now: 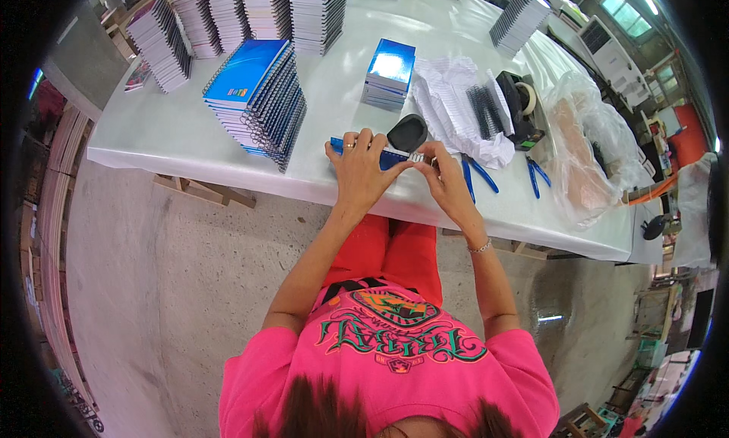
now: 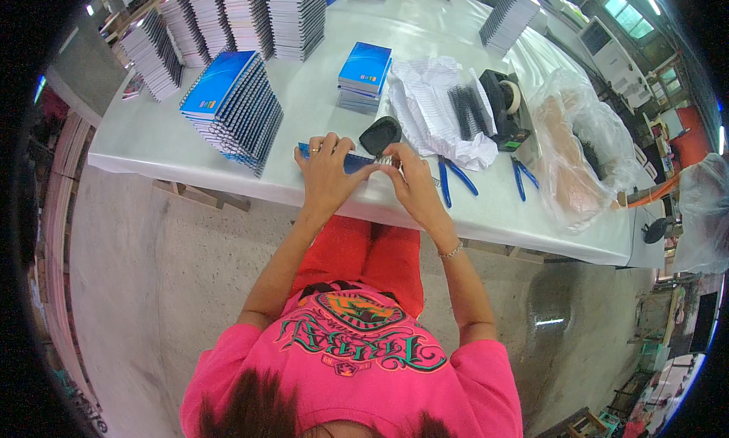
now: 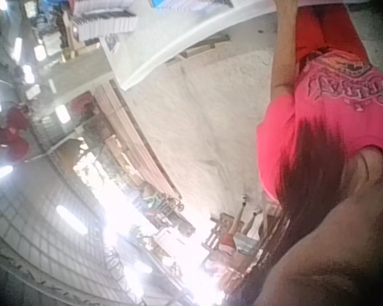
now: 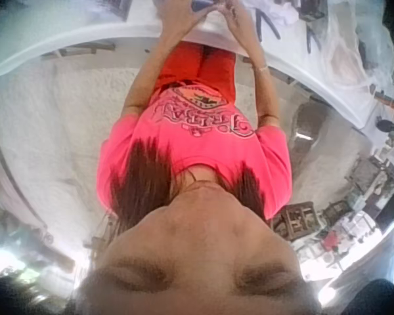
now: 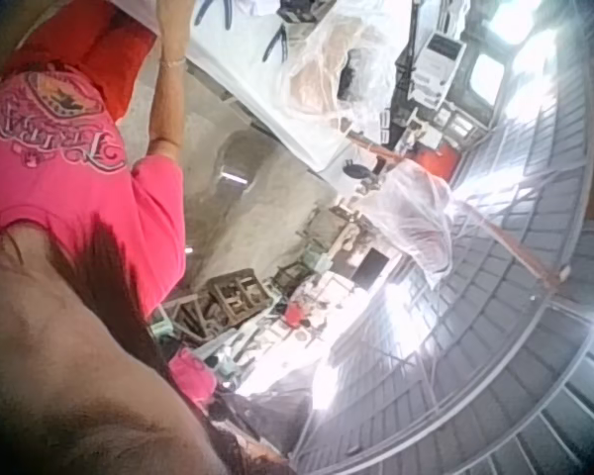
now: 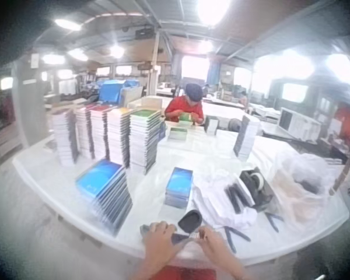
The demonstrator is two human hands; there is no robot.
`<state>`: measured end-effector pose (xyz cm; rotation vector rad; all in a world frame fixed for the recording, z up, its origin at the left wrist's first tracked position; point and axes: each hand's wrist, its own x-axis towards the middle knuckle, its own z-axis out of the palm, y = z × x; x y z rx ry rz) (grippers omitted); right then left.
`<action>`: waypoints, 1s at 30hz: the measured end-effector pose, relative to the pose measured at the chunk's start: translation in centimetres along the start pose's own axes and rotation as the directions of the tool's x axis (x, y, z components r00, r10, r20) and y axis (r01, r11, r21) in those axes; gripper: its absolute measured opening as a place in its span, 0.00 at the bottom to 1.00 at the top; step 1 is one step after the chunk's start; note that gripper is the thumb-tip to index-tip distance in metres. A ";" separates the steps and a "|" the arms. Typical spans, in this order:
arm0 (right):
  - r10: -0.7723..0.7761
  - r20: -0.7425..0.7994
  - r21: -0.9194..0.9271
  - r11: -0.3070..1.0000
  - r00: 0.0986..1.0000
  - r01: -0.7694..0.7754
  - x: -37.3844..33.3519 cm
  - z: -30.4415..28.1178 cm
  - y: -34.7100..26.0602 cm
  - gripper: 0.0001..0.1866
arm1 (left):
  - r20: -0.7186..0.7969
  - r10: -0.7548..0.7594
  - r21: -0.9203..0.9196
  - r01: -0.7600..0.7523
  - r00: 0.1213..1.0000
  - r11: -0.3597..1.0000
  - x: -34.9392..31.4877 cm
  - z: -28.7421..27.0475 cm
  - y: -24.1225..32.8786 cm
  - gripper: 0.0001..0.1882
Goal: The person binds notebooks by manually threading a spiral wire through the pre-punched holes in the notebook covers and pages, using pliers to trim and secure the ends.
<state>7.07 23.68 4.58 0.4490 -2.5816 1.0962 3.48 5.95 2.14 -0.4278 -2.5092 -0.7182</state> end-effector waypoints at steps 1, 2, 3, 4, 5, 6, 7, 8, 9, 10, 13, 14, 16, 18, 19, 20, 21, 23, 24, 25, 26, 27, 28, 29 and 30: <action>-0.031 0.019 -0.034 0.999 0.999 0.031 0.2 0.0 0.3 0.07 | 0.016 0.001 0.008 -0.001 1.000 1.000 0.0 -0.1 0.1 0.27; -0.061 0.039 -0.068 0.996 0.997 0.063 0.3 0.0 0.5 0.07 | 0.031 0.001 0.015 -0.001 1.000 1.000 0.1 -0.2 0.1 0.27; -0.059 0.005 -0.043 0.997 0.998 0.059 0.4 0.1 0.4 0.07 | 0.046 -0.001 0.026 -0.001 0.999 1.000 0.1 -0.4 0.1 0.26; -0.056 -0.029 -0.018 0.998 0.998 0.056 0.5 0.4 0.1 0.07 | 0.062 -0.005 0.027 0.004 0.998 1.000 0.1 -0.4 0.0 0.26; -0.053 -0.062 0.007 0.999 0.997 0.053 0.6 0.6 0.0 0.07 | 0.078 -0.010 0.027 0.008 0.997 1.000 0.1 -0.4 -0.1 0.25; -0.037 -0.040 0.004 0.999 0.999 0.037 0.8 0.6 0.0 0.07 | 0.093 -0.016 0.031 0.013 0.995 0.999 0.0 -0.3 -0.2 0.24; -0.021 -0.018 0.000 1.000 1.000 0.021 0.9 0.6 0.0 0.08 | 0.087 -0.010 0.019 0.008 0.996 1.000 0.0 -0.3 -0.4 0.23; -0.005 0.005 -0.004 1.000 1.000 0.005 1.0 0.6 0.0 0.08 | 0.081 -0.003 0.007 0.003 0.997 1.000 0.0 -0.2 -0.6 0.22; -0.002 -0.015 -0.017 1.000 1.000 0.002 1.1 0.7 -0.2 0.08 | 0.075 0.004 -0.007 -0.004 0.997 1.000 0.0 -0.2 -0.7 0.20; 0.000 -0.034 -0.031 1.000 0.999 -0.001 1.2 0.8 -0.6 0.08 | 0.079 -0.005 -0.032 0.007 0.997 0.999 0.0 -0.1 -0.9 0.20; -0.055 -0.022 -0.154 0.987 0.998 0.051 1.5 0.9 -0.2 0.07 | 0.043 -0.021 -0.137 0.026 0.999 0.990 -0.1 -0.5 -1.3 0.20; -0.082 -0.003 -0.208 0.975 0.997 0.079 1.6 0.9 0.1 0.07 | -0.001 -0.024 -0.189 0.024 1.000 0.982 -0.2 -0.7 -1.3 0.21; -0.112 -0.104 -0.143 0.985 0.988 0.097 1.8 1.1 -1.1 0.06 | -0.097 -0.072 -0.284 0.042 0.993 0.958 -0.4 -0.9 -1.5 0.24; -0.121 -0.132 -0.138 0.985 0.984 0.103 1.9 1.1 -1.5 0.05 | -0.194 -0.153 -0.378 0.070 0.969 0.923 -0.6 -0.6 -1.7 0.27; -0.117 -0.108 -0.166 0.981 0.987 0.099 2.0 1.1 -1.4 0.05 | -0.221 -0.174 -0.397 0.075 0.960 0.915 -0.7 -0.4 -1.8 0.27; -0.113 -0.084 -0.193 0.977 0.990 0.095 2.0 1.0 -1.3 0.05 | -0.246 -0.196 -0.416 0.079 0.949 0.906 -0.8 -0.3 -1.8 0.27; -0.105 -0.057 -0.214 0.973 0.993 0.090 1.9 1.1 -1.2 0.05 | -0.271 -0.220 -0.435 0.084 0.937 0.896 -1.1 0.0 -1.9 0.28; -0.088 -0.001 -0.254 0.964 0.996 0.085 1.9 1.4 -1.0 0.06 | -0.121 -0.248 -0.492 0.159 0.961 0.856 -1.8 0.3 -2.5 0.26; -0.045 0.052 -0.096 0.994 0.998 0.050 2.0 1.3 -0.4 0.07 | -0.047 -0.258 -0.514 0.198 0.965 0.835 -2.0 0.4 -2.9 0.26; -0.012 0.109 0.060 0.998 0.994 0.005 2.2 0.8 0.6 0.07 | -0.026 -0.239 -0.515 0.191 0.971 0.835 -2.0 0.1 -3.3 0.26; 0.012 0.172 0.212 0.976 0.985 -0.049 2.5 0.5 1.5 0.08 | -0.006 -0.220 -0.516 0.186 0.975 0.836 -1.9 -0.3 -3.9 0.25; 0.001 0.146 0.125 0.992 0.989 -0.019 2.9 0.3 1.8 0.10 | 0.015 -0.204 -0.516 0.182 0.979 0.837 -1.9 -0.7 -4.4 0.25; -0.013 0.120 0.038 0.999 0.993 0.009 3.2 0.2 2.0 0.11 | 0.009 -0.180 -0.525 0.158 0.984 0.836 -1.8 -1.2 -4.9 0.25; -0.031 0.097 -0.050 0.998 0.995 0.036 3.5 0.2 2.2 0.13 | 0.002 -0.158 -0.535 0.134 0.987 0.834 -1.7 -1.7 -5.4 0.25; 0.081 0.099 -0.106 0.992 0.992 -0.070 3.5 0.7 2.7 0.15 | -0.007 -0.135 -0.544 0.110 0.991 0.832 -1.6 -2.2 -5.8 0.25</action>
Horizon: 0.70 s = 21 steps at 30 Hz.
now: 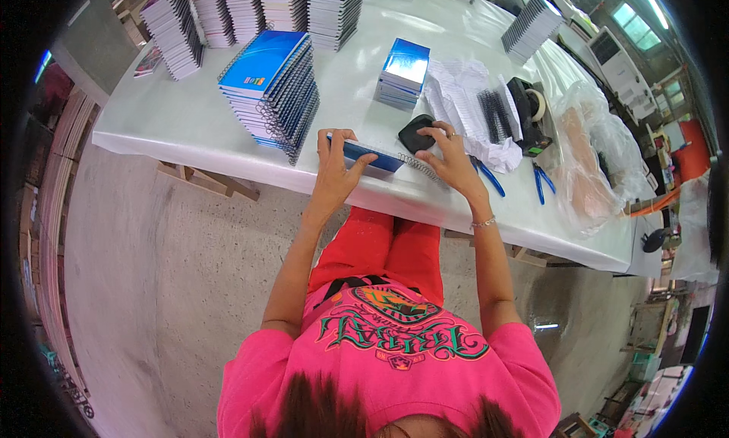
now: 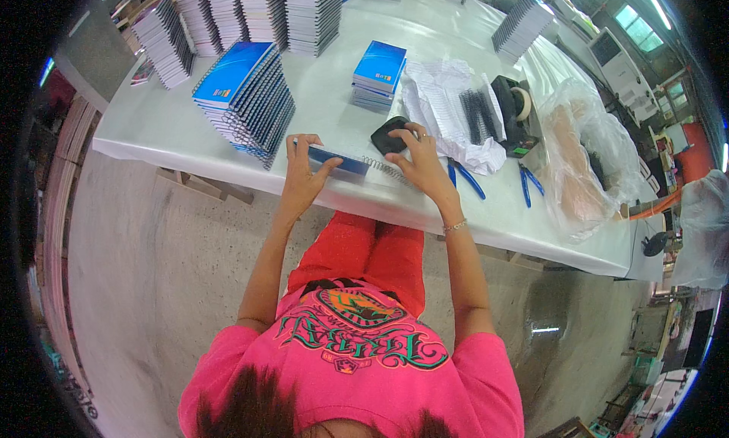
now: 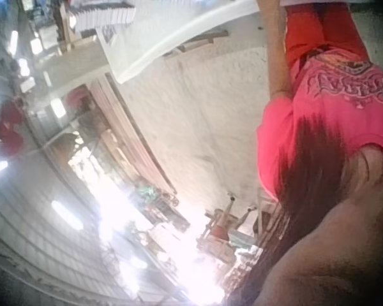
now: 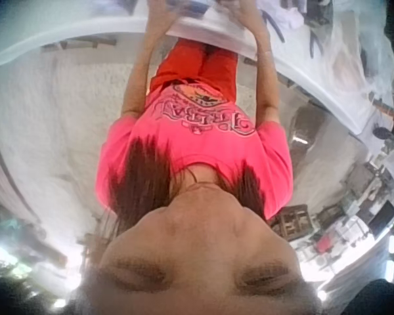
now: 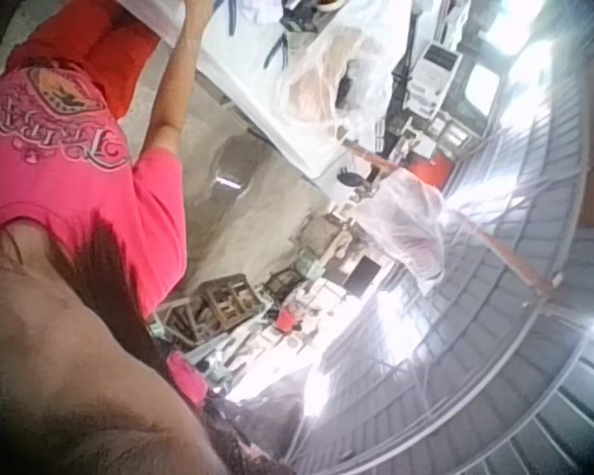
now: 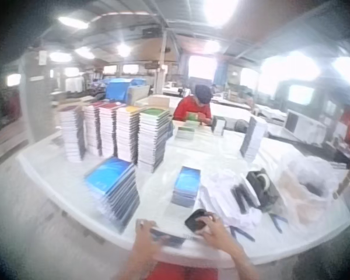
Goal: The person binds notebooks by manually threading a spiral wire through the pre-punched holes in the notebook covers and pages, using pliers to trim and secure the ends.
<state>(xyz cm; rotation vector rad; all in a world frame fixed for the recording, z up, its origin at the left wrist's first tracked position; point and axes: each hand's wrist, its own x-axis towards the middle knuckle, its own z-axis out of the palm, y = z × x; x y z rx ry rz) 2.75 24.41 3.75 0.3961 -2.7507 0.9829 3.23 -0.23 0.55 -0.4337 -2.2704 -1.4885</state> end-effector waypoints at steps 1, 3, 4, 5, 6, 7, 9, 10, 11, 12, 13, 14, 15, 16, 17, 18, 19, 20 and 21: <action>-0.033 -0.019 -0.029 0.999 0.999 0.033 -0.1 0.7 1.2 0.16 | 0.010 0.006 -0.005 -0.006 1.000 1.000 0.1 -0.3 0.0 0.26; -0.107 -0.045 -0.084 0.991 0.993 0.103 0.0 1.6 2.3 0.17 | 0.023 0.012 -0.011 -0.012 1.000 1.000 0.2 -0.8 -0.2 0.27; -0.055 -0.004 0.033 0.998 0.998 0.055 0.1 1.5 2.5 0.17 | 0.036 0.001 -0.029 0.000 0.999 1.000 0.2 -0.9 -0.5 0.29; -0.005 0.042 0.145 0.989 0.999 -0.001 0.1 1.1 2.7 0.16 | 0.051 -0.009 -0.048 0.011 0.999 0.999 0.4 -0.9 -0.9 0.31; 0.042 0.097 0.253 0.965 0.994 -0.066 0.1 0.8 2.5 0.16 | 0.068 -0.021 -0.068 0.026 0.997 0.997 0.4 -0.8 -1.3 0.32; 0.074 0.173 0.563 0.811 0.982 -0.161 0.0 0.5 1.8 0.15 | 0.067 -0.015 -0.046 0.018 0.998 0.999 0.4 -1.1 -1.4 0.34; 0.066 0.335 0.913 0.225 0.940 -0.341 -0.6 -0.5 0.7 0.15 | 0.073 0.003 -0.008 -0.003 0.997 1.000 0.5 -1.0 -1.4 0.37; 0.040 0.392 0.919 0.026 0.919 -0.393 -0.5 -1.1 0.3 0.14 | 0.082 -0.003 -0.017 0.005 0.997 1.000 0.6 -0.9 -1.5 0.37; -0.033 0.396 0.918 0.048 0.918 -0.394 -0.5 -1.5 0.0 0.15 | 0.091 -0.010 -0.025 0.012 0.996 1.000 0.6 -0.8 -1.6 0.38; -0.102 0.394 0.919 0.069 0.913 -0.389 -0.5 -1.9 -0.1 0.16 | 0.104 -0.013 -0.036 0.016 0.994 0.999 0.7 -0.6 -1.5 0.39; -0.171 0.393 0.919 0.090 0.904 -0.383 -0.5 -2.2 -0.3 0.16 | 0.122 -0.022 -0.046 0.028 0.992 0.999 0.8 -0.5 -1.4 0.39; -0.110 0.450 0.839 0.391 0.886 -0.378 -0.4 -2.4 -0.5 0.16 | 0.140 -0.032 -0.056 0.041 0.990 0.998 0.8 -0.4 -1.4 0.39; -0.033 0.483 0.674 0.652 0.875 -0.348 -0.2 -2.7 -0.8 0.16 | 0.158 -0.039 -0.065 0.050 0.987 0.997 0.9 -0.3 -1.3 0.39; 0.050 0.492 0.439 0.848 0.869 -0.298 -0.1 -2.8 -1.0 0.16 | 0.151 -0.024 -0.060 0.034 0.988 0.998 0.9 -0.1 -1.4 0.39; -0.013 0.478 0.638 0.692 0.878 -0.337 -0.2 -2.7 -0.9 0.16 | 0.144 -0.009 -0.056 0.017 0.990 0.998 0.9 0.1 -1.4 0.39; -0.075 0.450 0.792 0.494 0.890 -0.359 -0.2 -2.4 -1.0 0.16 | 0.131 0.007 -0.050 -0.001 0.991 0.999 1.1 0.2 -1.5 0.39; -0.128 0.408 0.893 0.263 0.904 -0.366 -0.2 -2.2 -1.0 0.16 | 0.135 0.017 -0.051 -0.010 0.991 0.999 1.2 0.3 -1.6 0.39; -0.027 0.406 0.762 0.561 0.913 -0.323 -0.3 -2.3 -1.0 0.15 | 0.138 0.027 -0.052 -0.020 0.990 0.998 1.2 0.4 -1.7 0.39; 0.072 0.370 0.545 0.791 0.926 -0.280 -0.7 -2.2 -1.4 0.14 | 0.151 0.031 -0.049 -0.024 0.988 0.998 1.1 0.3 -1.7 0.39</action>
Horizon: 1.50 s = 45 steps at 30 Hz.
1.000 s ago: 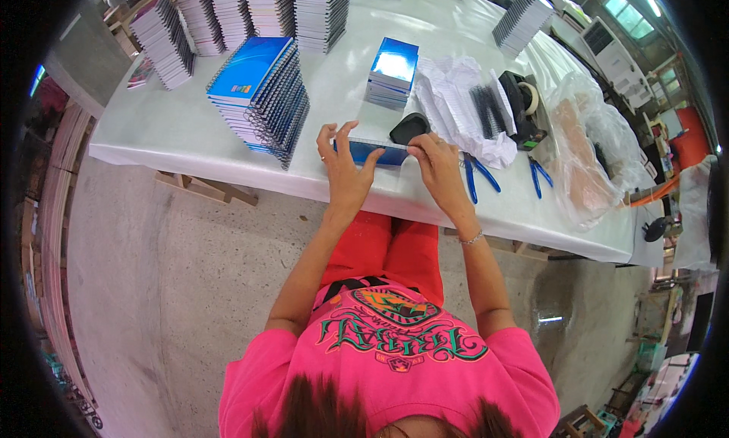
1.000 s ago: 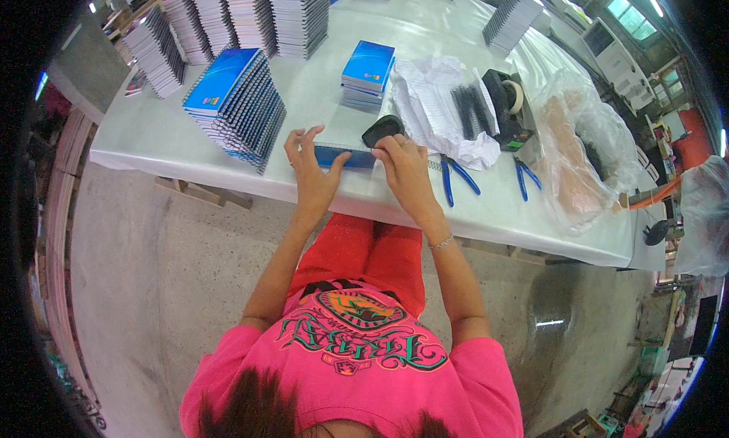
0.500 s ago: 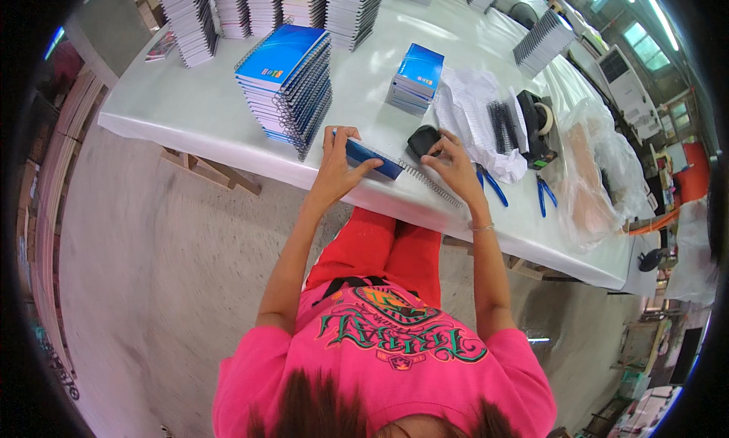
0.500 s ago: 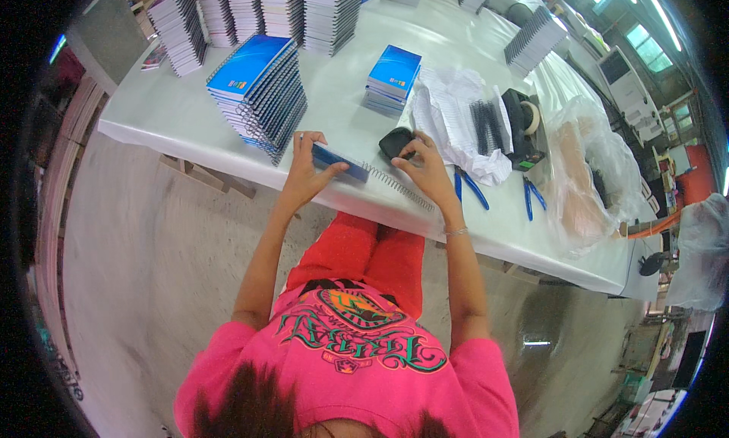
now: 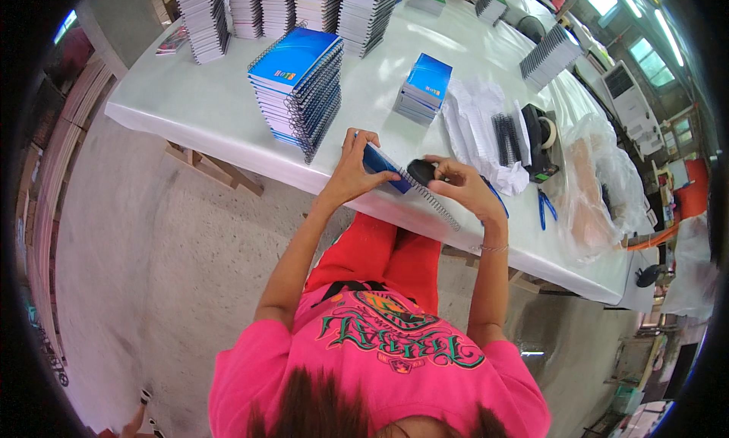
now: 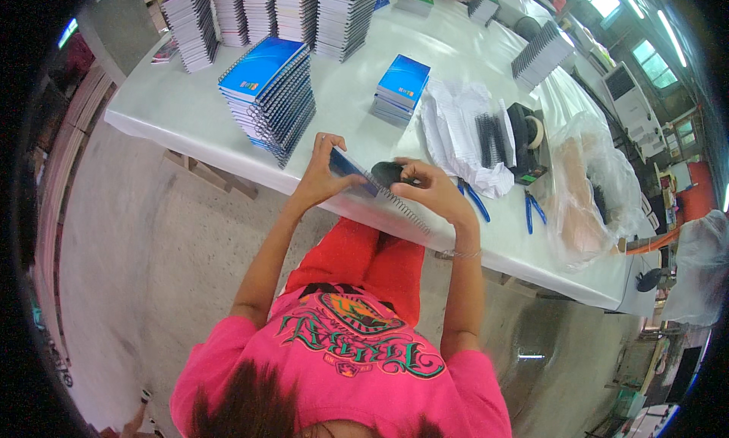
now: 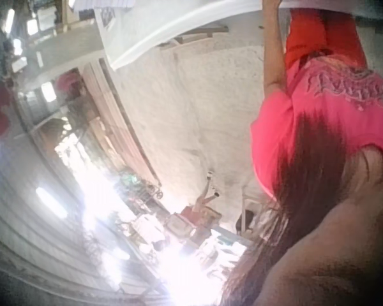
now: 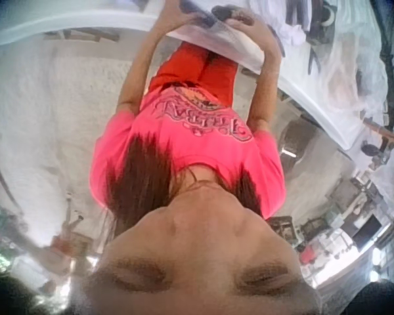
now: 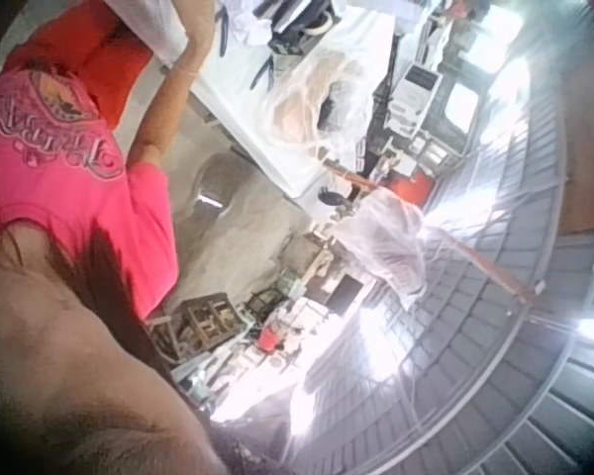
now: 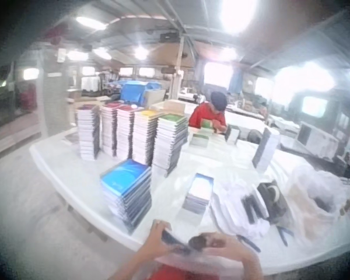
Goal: The person binds notebooks by manually threading a spiral wire through the pre-punched holes in the notebook covers and pages, using pliers to trim and secure the ends.
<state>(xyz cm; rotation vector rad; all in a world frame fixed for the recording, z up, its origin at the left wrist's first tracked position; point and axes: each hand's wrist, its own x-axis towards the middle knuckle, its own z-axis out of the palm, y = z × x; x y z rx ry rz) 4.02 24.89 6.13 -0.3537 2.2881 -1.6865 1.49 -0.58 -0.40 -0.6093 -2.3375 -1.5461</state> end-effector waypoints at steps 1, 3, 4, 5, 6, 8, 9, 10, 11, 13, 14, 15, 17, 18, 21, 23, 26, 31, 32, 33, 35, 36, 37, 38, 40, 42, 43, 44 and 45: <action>0.025 -0.104 -0.310 0.949 0.994 -0.056 -0.2 0.3 -0.2 0.14 | -0.003 -0.009 -0.008 0.009 1.000 1.000 0.0 -0.1 -0.1 0.39; 0.046 -0.066 0.052 0.998 0.997 -0.043 0.0 -0.1 -0.4 0.16 | -0.014 -0.020 -0.028 0.020 1.000 0.999 0.2 -0.3 -0.1 0.39; 0.049 -0.045 0.230 0.973 0.998 -0.037 0.2 -0.3 -0.6 0.17 | -0.013 -0.003 -0.025 0.002 1.000 1.000 0.3 -0.3 -0.1 0.39; 0.029 -0.068 -0.018 0.999 0.997 -0.031 -0.4 0.1 0.2 0.17 | -0.013 0.014 -0.022 -0.014 1.000 1.000 0.4 -0.2 0.0 0.39; 0.036 -0.106 -0.024 0.999 0.994 -0.039 -0.4 0.2 0.3 0.17 | -0.003 0.026 -0.017 -0.026 1.000 1.000 0.2 -0.2 0.2 0.39; 0.049 -0.183 -0.034 0.998 0.982 -0.056 -0.2 0.2 0.4 0.17 | 0.016 -0.002 -0.055 0.003 1.000 0.998 0.0 -0.1 0.4 0.40; 0.078 -0.122 0.301 0.953 0.989 -0.038 -0.4 0.7 -0.5 0.17 | 0.011 -0.015 -0.073 0.016 1.000 0.997 0.1 -0.2 0.5 0.40; 0.024 -0.161 0.059 0.998 0.987 -0.015 -0.4 0.9 -0.5 0.17 | 0.007 0.003 -0.066 -0.002 1.000 0.998 0.2 -0.1 0.3 0.40; -0.038 -0.185 -0.186 0.983 0.982 0.003 -0.3 1.1 -0.6 0.17 | 0.002 0.021 -0.058 -0.021 1.000 0.998 0.3 -0.2 0.3 0.40; -0.172 -0.291 -0.518 0.855 0.941 -0.004 -0.3 0.9 0.4 0.19 | 0.036 0.022 -0.069 -0.019 0.999 0.997 0.3 0.1 0.5 0.40; -0.209 -0.369 -0.520 0.854 0.906 -0.014 -0.6 1.0 1.3 0.18 | 0.058 0.003 -0.082 0.002 0.998 0.997 0.2 0.2 0.7 0.41; -0.254 -0.429 -0.526 0.850 0.867 -0.011 -0.4 1.2 1.5 0.18 | 0.063 -0.019 -0.090 0.024 0.998 0.996 0.2 0.1 0.7 0.42; 0.038 -0.416 -0.006 0.999 0.909 -0.044 -0.6 0.5 1.5 0.16 | 0.055 -0.040 -0.144 0.047 0.998 0.988 0.3 0.7 0.5 0.45; 0.058 -0.231 0.246 0.969 0.971 0.001 -1.1 0.5 0.5 0.14 | 0.056 -0.058 -0.170 0.066 0.997 0.983 0.0 0.8 0.2 0.47; -0.007 -0.028 0.209 0.978 1.000 0.013 -1.9 0.7 -0.9 0.10 | 0.061 -0.062 -0.185 0.072 0.996 0.980 0.1 0.8 0.4 0.53; 0.077 -0.163 0.119 0.991 0.984 -0.058 -1.0 0.0 0.4 0.10 | 0.074 -0.102 -0.236 0.117 0.992 0.965 0.1 1.1 1.0 0.55; 0.101 -0.086 0.376 0.925 0.991 -0.061 -0.7 -0.7 0.9 0.12 | 0.086 -0.098 -0.273 0.118 0.991 0.955 0.5 1.2 0.8 0.56; 0.022 -0.176 0.023 1.000 0.984 -0.018 -1.0 0.8 -0.8 0.14 | 0.146 -0.156 -0.290 0.193 0.977 0.938 0.2 1.1 0.5 0.54; -0.032 -0.220 -0.127 0.992 0.975 0.004 -1.1 1.0 -1.0 0.14 | 0.153 -0.143 -0.304 0.184 0.978 0.935 0.4 1.0 0.5 0.53; -0.019 -0.137 -0.008 1.000 0.990 0.018 -0.5 0.4 -1.5 0.15 | 0.164 -0.129 -0.316 0.176 0.978 0.932 0.4 1.0 0.3 0.53; -0.011 -0.075 0.049 0.999 0.997 0.015 -1.3 0.7 -1.9 0.12 | 0.165 -0.106 -0.279 0.149 0.981 0.949 0.1 1.1 -0.1 0.52; -0.006 -0.047 0.076 0.997 0.999 0.010 -1.7 0.9 -2.2 0.11 | 0.168 -0.094 -0.263 0.136 0.981 0.955 0.0 1.3 -0.1 0.51; 0.001 -0.150 -0.060 0.998 0.989 -0.010 -1.2 1.0 -1.7 0.10 | 0.181 -0.107 -0.279 0.156 0.978 0.948 -0.1 1.3 -0.1 0.51; 0.020 -0.098 0.059 0.998 0.995 -0.014 -1.4 0.9 -1.7 0.10 | 0.195 -0.121 -0.293 0.175 0.973 0.940 0.0 1.3 -0.2 0.51; 0.025 0.019 0.283 0.959 1.000 -0.030 -1.3 0.6 -2.8 0.10 | 0.200 -0.122 -0.307 0.180 0.972 0.934 0.4 1.1 -0.3 0.51; -0.023 0.020 0.129 0.991 1.000 0.021 -1.4 1.0 -3.1 0.10 | 0.212 -0.101 -0.307 0.165 0.972 0.937 0.3 1.1 -0.5 0.50; -0.034 0.035 0.180 0.983 0.999 0.027 -1.3 0.8 -2.9 0.11 | 0.223 -0.093 -0.306 0.160 0.970 0.939 0.1 1.2 -0.7 0.50; -0.045 0.049 0.230 0.973 0.998 0.033 -1.1 0.6 -2.6 0.12 | 0.234 -0.084 -0.305 0.155 0.969 0.940 -0.1 1.3 -0.8 0.50; -0.035 -0.001 0.139 0.990 0.999 0.035 -0.8 0.6 -2.4 0.12 | 0.245 -0.074 -0.305 0.149 0.967 0.941 -0.2 1.4 -0.7 0.50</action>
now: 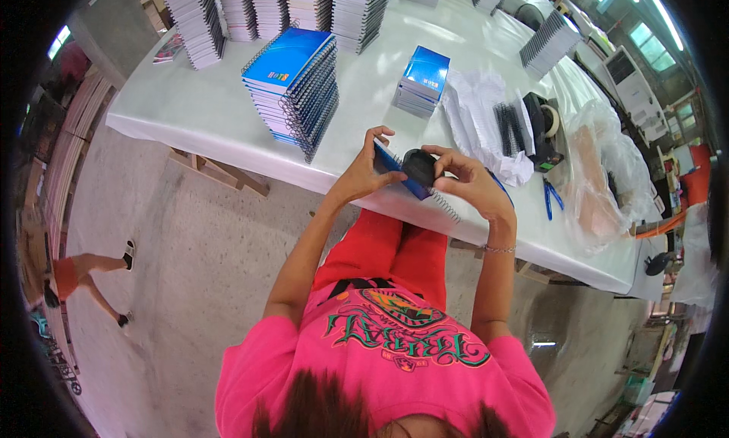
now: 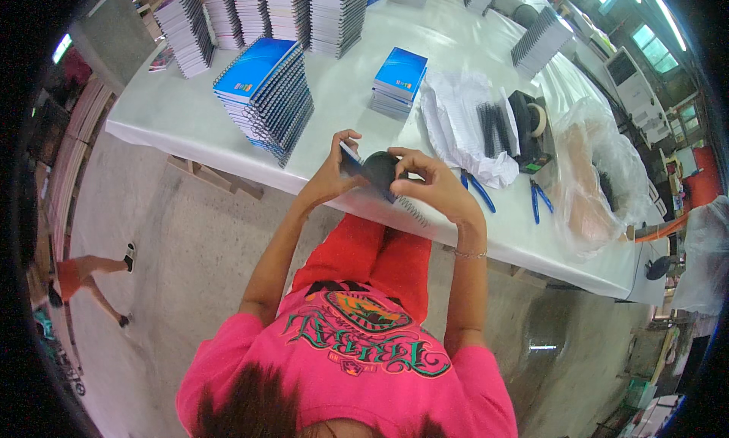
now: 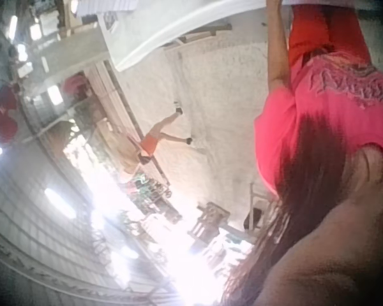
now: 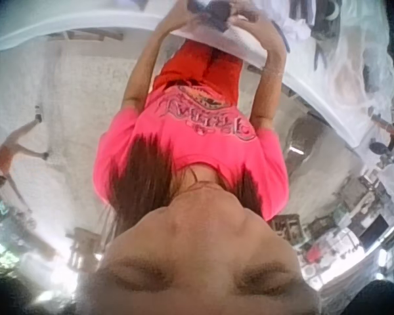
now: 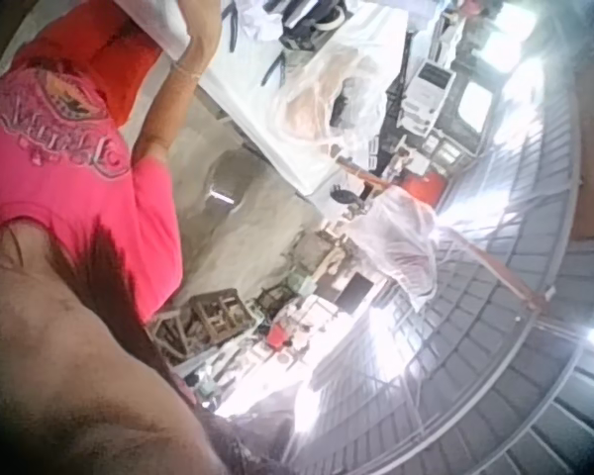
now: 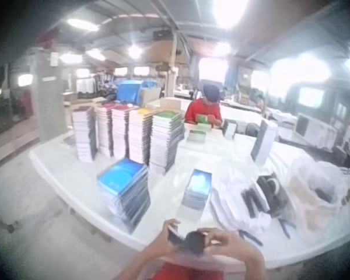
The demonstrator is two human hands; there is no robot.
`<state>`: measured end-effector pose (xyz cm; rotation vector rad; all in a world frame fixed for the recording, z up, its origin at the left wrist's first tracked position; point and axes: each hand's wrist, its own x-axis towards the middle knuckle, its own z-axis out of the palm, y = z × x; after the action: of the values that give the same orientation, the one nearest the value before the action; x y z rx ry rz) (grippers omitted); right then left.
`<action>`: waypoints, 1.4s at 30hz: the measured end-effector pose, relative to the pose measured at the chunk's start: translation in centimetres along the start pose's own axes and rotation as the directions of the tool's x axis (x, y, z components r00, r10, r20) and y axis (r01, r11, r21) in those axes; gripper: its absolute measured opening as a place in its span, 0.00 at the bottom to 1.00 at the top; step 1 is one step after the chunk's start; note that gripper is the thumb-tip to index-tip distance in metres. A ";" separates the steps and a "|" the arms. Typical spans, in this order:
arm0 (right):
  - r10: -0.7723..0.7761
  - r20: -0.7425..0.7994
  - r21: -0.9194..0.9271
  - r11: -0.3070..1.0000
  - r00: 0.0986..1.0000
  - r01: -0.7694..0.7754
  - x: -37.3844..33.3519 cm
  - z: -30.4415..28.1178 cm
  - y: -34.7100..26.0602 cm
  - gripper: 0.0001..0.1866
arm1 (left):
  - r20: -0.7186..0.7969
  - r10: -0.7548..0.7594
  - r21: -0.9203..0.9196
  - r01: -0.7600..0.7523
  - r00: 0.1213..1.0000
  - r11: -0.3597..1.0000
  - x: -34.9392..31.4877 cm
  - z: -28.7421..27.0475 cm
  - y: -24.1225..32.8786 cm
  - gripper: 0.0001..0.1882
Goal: The person binds notebooks by manually threading a spiral wire through the pre-punched holes in the notebook covers and pages, using pliers to trim and secure the ends.
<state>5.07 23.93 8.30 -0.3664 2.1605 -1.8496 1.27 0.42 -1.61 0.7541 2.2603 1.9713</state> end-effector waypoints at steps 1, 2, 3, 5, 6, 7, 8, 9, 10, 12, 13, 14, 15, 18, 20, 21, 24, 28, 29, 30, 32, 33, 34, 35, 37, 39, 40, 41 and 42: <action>-0.001 -0.051 -0.093 0.996 0.999 -0.004 0.4 0.0 0.3 0.12 | -0.004 0.001 -0.013 -0.001 1.000 1.000 0.1 0.1 0.0 0.50; -0.006 -0.103 -0.185 0.983 0.995 -0.013 0.5 0.0 0.5 0.12 | -0.007 0.003 -0.027 -0.003 1.000 1.000 0.3 0.2 0.1 0.50; 0.016 -0.061 -0.138 0.990 0.998 -0.024 0.2 0.3 0.2 0.12 | -0.016 0.000 -0.033 0.000 1.000 0.999 0.2 -0.2 0.1 0.50; 0.038 0.032 -0.064 0.997 0.999 -0.036 -0.2 0.3 -1.2 0.12 | -0.006 -0.026 -0.016 0.026 1.000 1.000 0.6 -0.4 0.5 0.50; -0.084 -0.023 -0.272 0.959 0.996 0.075 0.2 0.9 -1.0 0.11 | 0.012 -0.049 -0.011 0.049 0.999 0.999 0.3 -0.2 0.5 0.50; -0.047 -0.001 -0.192 0.980 0.999 0.046 0.1 1.0 -1.0 0.11 | 0.002 -0.029 -0.004 0.029 1.000 1.000 0.0 -0.1 0.2 0.50; -0.012 0.024 -0.112 0.994 1.000 0.014 -0.1 1.1 -1.2 0.12 | -0.007 -0.009 0.002 0.009 1.000 1.000 -0.2 0.1 -0.1 0.50; 0.017 0.053 -0.036 0.999 0.998 -0.015 0.0 1.1 -1.6 0.12 | -0.020 0.018 0.008 -0.018 1.000 1.000 0.0 0.1 0.1 0.50; 0.013 0.045 -0.068 0.998 0.999 -0.010 0.2 1.1 -1.7 0.12 | -0.021 0.009 -0.012 -0.009 1.000 1.000 0.2 0.0 0.2 0.50; 0.003 0.028 -0.130 0.991 1.000 0.001 0.6 1.2 -1.7 0.14 | -0.021 -0.006 -0.052 0.005 1.000 0.999 0.6 -0.2 0.5 0.50; -0.005 0.018 -0.162 0.987 1.000 0.008 0.9 1.2 -1.7 0.14 | -0.009 -0.015 -0.050 0.014 1.000 0.999 0.7 -0.2 0.4 0.50; -0.013 -0.004 -0.230 0.973 1.000 0.012 1.2 1.2 -1.7 0.14 | 0.004 -0.023 -0.047 0.023 1.000 0.999 0.8 0.1 0.3 0.50; -0.015 -0.021 -0.293 0.956 1.000 0.008 1.3 1.5 -1.7 0.13 | 0.014 -0.040 -0.045 0.041 0.999 0.998 0.4 0.2 0.0 0.50; 0.006 0.036 -0.267 0.964 0.999 0.004 0.6 2.1 -2.1 0.14 | 0.003 0.027 -0.043 -0.027 1.000 0.999 0.1 0.2 -0.4 0.49; -0.006 0.015 -0.296 0.955 1.000 0.010 1.1 1.9 -2.0 0.13 | 0.014 -0.012 -0.112 0.014 1.000 0.994 0.6 0.2 0.2 0.49; -0.018 0.027 -0.267 0.963 0.999 0.024 1.2 2.1 -2.2 0.15 | 0.018 -0.033 -0.144 0.035 0.999 0.989 0.6 -0.1 0.4 0.49; -0.131 -0.004 -0.316 0.941 0.991 0.123 1.6 2.0 -1.1 0.17 | 0.026 0.034 -0.103 -0.031 0.999 0.994 0.6 0.0 0.3 0.48; -0.364 -0.301 -0.589 0.798 0.881 0.128 3.8 0.2 2.7 0.20 | -0.060 -0.012 -0.022 0.011 0.998 1.000 0.3 1.2 1.2 0.41; -0.421 -0.355 -0.632 0.766 0.835 0.117 3.4 -0.6 3.1 0.20 | -0.100 -0.034 -0.039 0.030 0.994 0.999 0.6 1.8 1.4 0.40; -0.470 -0.399 -0.669 0.736 0.787 0.101 2.6 -1.3 3.3 0.20 | -0.167 -0.027 -0.062 0.017 0.986 0.998 0.6 2.4 1.0 0.37; -0.463 -0.518 -0.707 0.705 0.720 -0.055 0.5 -2.6 4.3 0.22 | -0.299 -0.027 -0.104 -0.005 0.954 0.995 0.2 3.5 -0.3 0.31; -0.408 -0.607 -0.694 0.690 0.682 -0.206 -1.2 -3.4 5.3 0.23 | -0.331 0.036 -0.044 -0.054 0.943 0.998 0.3 4.2 -0.3 0.28; -0.353 -0.660 -0.695 0.621 0.663 -0.362 -2.5 -3.6 6.5 0.25 | -0.366 0.102 0.023 -0.100 0.925 0.995 0.3 4.4 0.1 0.24; -0.303 -0.713 -0.677 0.533 0.633 -0.508 -3.8 -3.5 7.6 0.27 | -0.396 0.168 0.092 -0.144 0.903 0.985 0.2 4.5 0.5 0.21; -0.307 -0.738 -0.672 0.420 0.601 -0.610 -6.3 -4.0 10.1 0.30 | -0.382 0.137 0.041 -0.131 0.914 0.990 0.1 4.6 1.4 0.17; -0.402 -0.667 -0.744 0.403 0.628 -0.532 -7.8 -4.4 11.9 0.34 | -0.371 0.092 0.008 -0.096 0.924 0.995 0.0 4.3 1.8 0.15; -0.369 -0.684 -0.724 0.451 0.630 -0.522 -8.3 -4.5 12.1 0.33 | -0.370 0.063 0.002 -0.067 0.927 0.998 0.0 4.1 1.9 0.14; -0.335 -0.699 -0.701 0.497 0.632 -0.512 -8.9 -4.8 12.2 0.33 | -0.370 0.033 -0.004 -0.037 0.929 0.999 -0.1 3.8 2.0 0.14; -0.304 -0.711 -0.677 0.541 0.634 -0.500 -9.1 -4.8 12.0 0.33 | -0.363 -0.005 -0.011 0.001 0.932 1.000 -0.1 3.6 1.9 0.14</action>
<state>11.64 33.45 -2.45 0.5761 3.4955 -0.6734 3.24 3.78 -0.53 0.4081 2.4309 2.2816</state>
